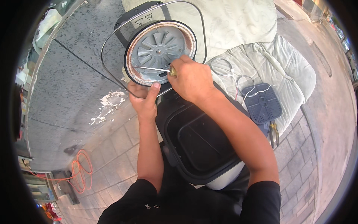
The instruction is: The person uses a yellow-handled screwdriver to scrape the interior of a circular metal appliance component. They then switch to a blue electric screwdriver to tighten screws on the same component. Finally, they return to using the yellow-handled screwdriver to scrape the interior again.
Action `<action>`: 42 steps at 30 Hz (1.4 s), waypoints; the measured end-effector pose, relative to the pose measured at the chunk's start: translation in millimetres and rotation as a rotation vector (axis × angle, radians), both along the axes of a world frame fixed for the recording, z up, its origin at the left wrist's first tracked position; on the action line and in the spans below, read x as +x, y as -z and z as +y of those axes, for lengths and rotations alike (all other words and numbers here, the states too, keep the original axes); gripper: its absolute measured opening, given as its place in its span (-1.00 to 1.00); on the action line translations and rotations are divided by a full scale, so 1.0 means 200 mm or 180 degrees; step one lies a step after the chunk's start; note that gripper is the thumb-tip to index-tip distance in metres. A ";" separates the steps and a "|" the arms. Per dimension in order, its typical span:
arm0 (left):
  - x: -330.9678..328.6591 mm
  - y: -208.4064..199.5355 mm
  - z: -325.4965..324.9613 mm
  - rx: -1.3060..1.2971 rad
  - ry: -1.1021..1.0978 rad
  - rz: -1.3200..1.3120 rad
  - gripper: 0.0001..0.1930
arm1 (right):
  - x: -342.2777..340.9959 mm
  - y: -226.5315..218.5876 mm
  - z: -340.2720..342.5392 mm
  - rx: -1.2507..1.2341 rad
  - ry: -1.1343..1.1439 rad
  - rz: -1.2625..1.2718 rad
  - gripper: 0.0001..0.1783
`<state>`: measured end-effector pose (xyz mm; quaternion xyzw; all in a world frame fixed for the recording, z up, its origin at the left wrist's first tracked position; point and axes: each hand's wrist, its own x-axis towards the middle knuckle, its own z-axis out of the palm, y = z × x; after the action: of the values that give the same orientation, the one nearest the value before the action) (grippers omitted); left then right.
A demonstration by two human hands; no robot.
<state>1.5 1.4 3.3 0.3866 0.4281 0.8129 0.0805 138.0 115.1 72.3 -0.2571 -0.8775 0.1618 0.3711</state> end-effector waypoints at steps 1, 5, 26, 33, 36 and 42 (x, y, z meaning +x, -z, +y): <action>0.00 0.00 0.00 -0.0007 -0.0001 -0.0011 -0.36 | 0.00 -0.01 0.00 0.0001 0.0008 -0.0046 -0.80; -0.01 0.00 -0.01 -0.0019 -0.0041 -0.0036 -0.35 | -0.02 -0.04 -0.01 0.0100 -0.0091 -0.0095 -0.82; -0.02 0.00 -0.02 -0.0036 0.0037 -0.0022 -0.35 | -0.01 -0.02 0.08 0.0739 -0.0741 -0.0028 -0.80; -0.01 0.00 -0.02 -0.0060 0.0019 -0.0012 -0.31 | 0.01 0.02 0.11 0.0818 -0.0858 0.0166 -0.78; -0.01 0.00 -0.02 -0.0061 -0.0006 -0.0006 -0.31 | 0.01 0.02 0.10 0.0965 -0.0932 0.0285 -0.74; -0.01 -0.01 -0.03 -0.0135 0.0032 -0.0037 -0.32 | 0.01 -0.01 0.14 0.1404 -0.1161 0.0323 -0.74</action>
<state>0.2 -3.7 5.6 0.3823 0.4428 0.8054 0.0953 139.3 143.2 74.3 0.0003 -0.9036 0.0438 0.4262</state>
